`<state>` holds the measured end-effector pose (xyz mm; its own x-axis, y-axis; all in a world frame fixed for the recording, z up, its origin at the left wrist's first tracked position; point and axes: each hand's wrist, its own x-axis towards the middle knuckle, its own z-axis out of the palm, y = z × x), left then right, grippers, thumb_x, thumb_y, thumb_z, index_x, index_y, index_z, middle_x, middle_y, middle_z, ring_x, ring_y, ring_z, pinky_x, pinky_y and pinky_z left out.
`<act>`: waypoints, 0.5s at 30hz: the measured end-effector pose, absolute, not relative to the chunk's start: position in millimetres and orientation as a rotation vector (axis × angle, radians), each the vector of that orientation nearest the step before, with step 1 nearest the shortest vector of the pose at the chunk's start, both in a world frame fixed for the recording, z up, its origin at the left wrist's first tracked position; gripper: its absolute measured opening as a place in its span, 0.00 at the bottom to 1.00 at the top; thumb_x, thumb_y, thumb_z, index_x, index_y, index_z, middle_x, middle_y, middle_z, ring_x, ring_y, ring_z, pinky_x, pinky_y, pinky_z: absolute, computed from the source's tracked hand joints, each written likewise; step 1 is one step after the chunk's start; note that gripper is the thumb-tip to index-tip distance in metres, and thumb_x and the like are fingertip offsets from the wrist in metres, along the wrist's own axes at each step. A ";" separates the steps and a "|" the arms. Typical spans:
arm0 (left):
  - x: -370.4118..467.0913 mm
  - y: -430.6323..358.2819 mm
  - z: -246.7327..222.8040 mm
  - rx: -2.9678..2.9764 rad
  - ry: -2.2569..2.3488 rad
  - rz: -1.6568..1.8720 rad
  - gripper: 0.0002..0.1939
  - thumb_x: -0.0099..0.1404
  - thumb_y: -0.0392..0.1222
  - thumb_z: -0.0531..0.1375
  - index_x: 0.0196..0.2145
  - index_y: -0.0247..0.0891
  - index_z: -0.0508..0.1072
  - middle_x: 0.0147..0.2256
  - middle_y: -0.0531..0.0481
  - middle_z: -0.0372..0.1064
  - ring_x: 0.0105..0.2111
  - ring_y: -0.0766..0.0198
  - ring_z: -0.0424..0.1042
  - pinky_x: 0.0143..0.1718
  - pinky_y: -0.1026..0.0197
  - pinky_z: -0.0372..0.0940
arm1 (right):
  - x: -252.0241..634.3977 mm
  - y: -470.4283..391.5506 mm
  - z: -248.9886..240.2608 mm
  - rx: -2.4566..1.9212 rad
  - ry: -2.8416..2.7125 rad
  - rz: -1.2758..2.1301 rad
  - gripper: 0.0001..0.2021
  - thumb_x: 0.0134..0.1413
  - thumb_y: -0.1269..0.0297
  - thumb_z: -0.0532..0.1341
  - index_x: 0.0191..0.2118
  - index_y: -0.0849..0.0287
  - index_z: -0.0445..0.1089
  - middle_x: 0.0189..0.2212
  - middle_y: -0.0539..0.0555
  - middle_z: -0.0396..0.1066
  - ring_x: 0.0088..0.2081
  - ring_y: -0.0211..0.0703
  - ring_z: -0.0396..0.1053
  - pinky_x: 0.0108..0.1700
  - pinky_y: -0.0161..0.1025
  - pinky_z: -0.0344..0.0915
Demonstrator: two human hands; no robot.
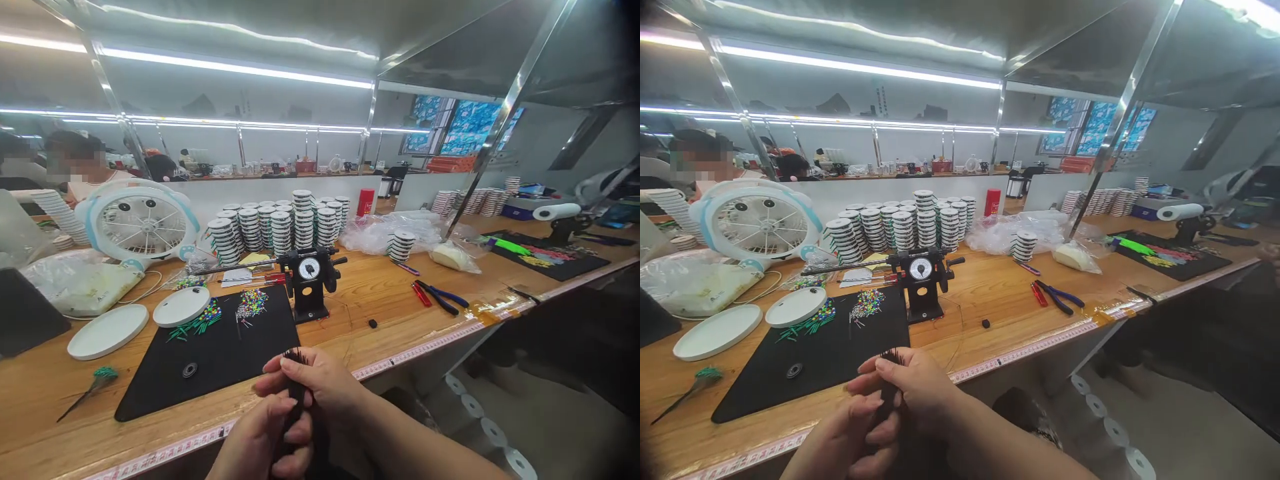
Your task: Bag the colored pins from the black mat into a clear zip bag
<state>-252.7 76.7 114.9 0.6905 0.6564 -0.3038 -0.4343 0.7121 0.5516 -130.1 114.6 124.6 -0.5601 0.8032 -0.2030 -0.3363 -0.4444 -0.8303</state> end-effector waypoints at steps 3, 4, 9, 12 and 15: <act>-252.0 66.8 107.4 0.632 0.528 0.622 0.19 0.55 0.52 0.60 0.21 0.34 0.61 0.18 0.56 0.51 0.14 0.75 0.51 0.17 0.68 0.40 | -124.3 99.4 123.9 -0.726 -0.988 2.155 0.20 0.48 0.53 0.63 0.40 0.65 0.67 0.35 0.61 0.74 0.37 0.45 0.72 0.40 0.40 0.64; -251.6 64.2 104.5 0.673 0.561 0.602 0.19 0.56 0.53 0.60 0.21 0.34 0.61 0.18 0.56 0.51 0.14 0.75 0.50 0.18 0.67 0.40 | -122.5 95.7 122.9 -0.710 -0.962 2.176 0.20 0.48 0.53 0.63 0.41 0.65 0.67 0.36 0.62 0.74 0.38 0.46 0.72 0.41 0.41 0.63; -248.5 57.0 93.2 0.720 0.546 0.530 0.20 0.55 0.56 0.62 0.26 0.37 0.61 0.18 0.57 0.51 0.17 0.73 0.45 0.21 0.66 0.41 | -117.1 97.0 113.9 -0.625 -0.708 2.109 0.23 0.53 0.50 0.59 0.45 0.65 0.66 0.45 0.64 0.69 0.43 0.48 0.71 0.45 0.46 0.63; -247.6 56.9 92.4 0.767 0.457 0.490 0.19 0.57 0.55 0.60 0.25 0.36 0.61 0.18 0.55 0.53 0.19 0.71 0.49 0.22 0.66 0.43 | -113.0 107.0 112.0 -0.553 -0.760 2.118 0.28 0.55 0.45 0.53 0.47 0.68 0.67 0.48 0.67 0.68 0.47 0.50 0.68 0.49 0.47 0.60; -247.8 55.4 92.7 0.748 0.477 0.435 0.19 0.54 0.54 0.63 0.27 0.36 0.63 0.20 0.53 0.55 0.20 0.71 0.49 0.23 0.67 0.44 | -109.2 109.0 114.9 -0.475 -0.901 2.147 0.33 0.55 0.40 0.49 0.48 0.68 0.68 0.48 0.67 0.68 0.51 0.53 0.65 0.54 0.49 0.56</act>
